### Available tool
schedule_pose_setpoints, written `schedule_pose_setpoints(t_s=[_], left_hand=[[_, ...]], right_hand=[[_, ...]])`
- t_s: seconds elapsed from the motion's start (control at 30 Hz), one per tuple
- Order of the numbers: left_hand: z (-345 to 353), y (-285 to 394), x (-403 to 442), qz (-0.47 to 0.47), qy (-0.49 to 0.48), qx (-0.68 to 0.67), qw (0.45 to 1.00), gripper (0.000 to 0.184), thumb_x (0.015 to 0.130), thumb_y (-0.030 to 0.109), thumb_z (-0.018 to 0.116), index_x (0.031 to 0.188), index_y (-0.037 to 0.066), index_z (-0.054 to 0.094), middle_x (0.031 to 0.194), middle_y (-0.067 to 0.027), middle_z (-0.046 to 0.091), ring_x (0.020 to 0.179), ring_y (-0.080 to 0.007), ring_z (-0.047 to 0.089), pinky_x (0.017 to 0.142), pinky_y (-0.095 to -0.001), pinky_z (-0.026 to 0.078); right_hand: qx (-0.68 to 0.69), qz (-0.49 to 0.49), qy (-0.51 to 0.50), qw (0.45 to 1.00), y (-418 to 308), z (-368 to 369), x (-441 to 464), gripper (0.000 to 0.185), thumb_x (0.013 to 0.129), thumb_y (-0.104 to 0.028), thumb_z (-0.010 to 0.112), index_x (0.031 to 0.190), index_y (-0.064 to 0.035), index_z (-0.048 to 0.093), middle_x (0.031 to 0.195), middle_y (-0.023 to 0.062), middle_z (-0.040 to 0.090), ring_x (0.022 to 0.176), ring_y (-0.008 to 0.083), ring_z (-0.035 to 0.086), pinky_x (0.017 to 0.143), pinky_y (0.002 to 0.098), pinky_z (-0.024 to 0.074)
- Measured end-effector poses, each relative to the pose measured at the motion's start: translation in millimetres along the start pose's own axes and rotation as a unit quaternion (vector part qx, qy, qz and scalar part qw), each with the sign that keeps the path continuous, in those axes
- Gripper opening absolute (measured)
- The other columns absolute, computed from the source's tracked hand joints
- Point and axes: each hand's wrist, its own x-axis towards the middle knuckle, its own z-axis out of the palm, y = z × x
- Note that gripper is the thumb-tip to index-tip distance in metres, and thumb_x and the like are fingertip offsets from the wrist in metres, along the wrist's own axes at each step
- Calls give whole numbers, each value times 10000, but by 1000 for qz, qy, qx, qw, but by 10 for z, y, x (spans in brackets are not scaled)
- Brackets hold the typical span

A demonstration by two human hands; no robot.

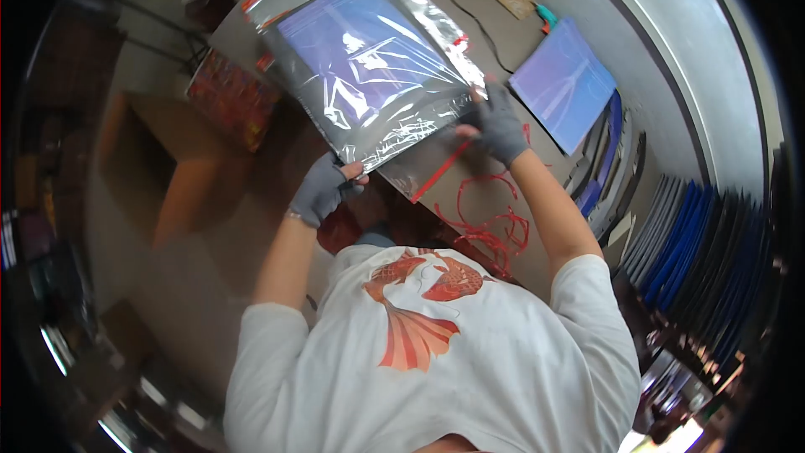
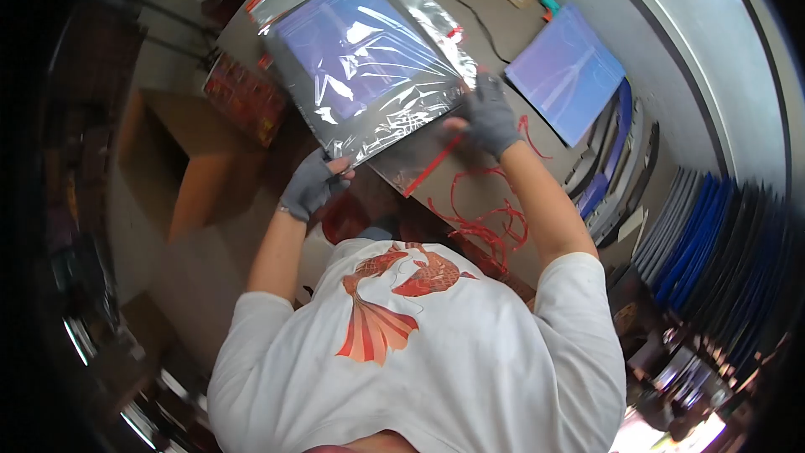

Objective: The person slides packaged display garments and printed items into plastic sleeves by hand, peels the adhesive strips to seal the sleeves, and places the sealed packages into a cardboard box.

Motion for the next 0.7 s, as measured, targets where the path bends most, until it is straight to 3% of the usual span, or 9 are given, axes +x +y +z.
schedule_pose_setpoints(t_s=[0.07, 0.17, 0.3, 0.4, 0.47, 0.5, 0.57, 0.6, 0.7], left_hand=[[216, 226, -165, 57, -80, 28, 995, 326, 830, 119, 628, 1118, 15, 517, 953, -48, 587, 784, -123, 592, 661, -260, 515], [558, 600, -294, 154, -190, 52, 968, 332, 830, 118, 576, 1132, -3, 506, 959, -61, 590, 768, -149, 582, 688, -290, 497], [1009, 712, -176, 236, -395, 60, 886, 739, 765, 381, 717, 1303, -4, 387, 1140, -127, 513, 1043, -254, 516, 895, -399, 443], [1051, 573, 402, 100, -532, 261, 800, 775, 733, 390, 744, 1294, -9, 388, 1129, -128, 534, 1053, -252, 530, 905, -399, 448], [1397, 359, 398, -48, -590, 308, 745, 761, 781, 395, 663, 1322, -45, 357, 1150, -111, 536, 1014, -223, 569, 882, -349, 452], [1458, 255, 511, -18, -590, 433, 681, 680, 777, 292, 664, 1301, -47, 394, 1183, -118, 536, 1040, -224, 564, 900, -351, 445], [1721, 88, 500, -131, -623, 432, 639, 610, 776, 172, 682, 1289, -31, 423, 1210, -119, 542, 1065, -222, 556, 937, -345, 425], [1838, 24, 516, -200, -634, 419, 618, 606, 779, 153, 693, 1292, -25, 424, 1220, -118, 541, 1073, -221, 553, 949, -342, 418], [2319, -186, 473, -212, -668, 474, 533, 589, 795, 112, 695, 1303, -6, 421, 1241, -105, 537, 1097, -220, 542, 967, -346, 405]], right_hand=[[52, -101, -30, 993, -604, -486, 236, 640, 787, -303, 675, 1352, -141, 423, 1381, 195, 388, 1253, 380, 395, 1027, 435, 348], [167, -35, 117, 978, -683, -447, 388, 577, 723, 19, 618, 1250, -203, 548, 1222, 137, 564, 1092, 345, 557, 927, 407, 457], [291, 16, 277, 916, -634, -1469, 9, 527, 733, 71, 575, 1204, -166, 592, 1132, 121, 623, 1010, 297, 607, 880, 341, 483], [394, 138, 290, 861, -752, -1947, -992, 230, 881, -58, 606, 1101, 7, 612, 1001, 91, 660, 933, 152, 615, 824, 286, 488], [466, 206, 372, 776, -1060, -2168, -1846, 208, 853, -116, 660, 1033, -11, 650, 874, 39, 663, 808, 98, 591, 753, 260, 494], [529, 394, 340, 670, -1375, -2344, -2316, 188, 840, -113, 667, 999, -12, 659, 863, 25, 653, 785, 89, 591, 713, 244, 496], [361, 620, 347, 604, -2005, -2542, -3178, 223, 810, -80, 668, 1008, 17, 639, 941, 66, 659, 860, 150, 611, 758, 294, 497], [299, 543, 478, 622, -2395, -2364, -3632, 265, 805, -80, 655, 1056, -2, 618, 936, 27, 641, 819, 105, 599, 704, 261, 492], [231, 614, 618, 434, -3854, -2186, -4739, 453, 839, -101, 622, 1264, -3, 500, 1188, 43, 571, 1084, 157, 531, 940, 283, 413]])
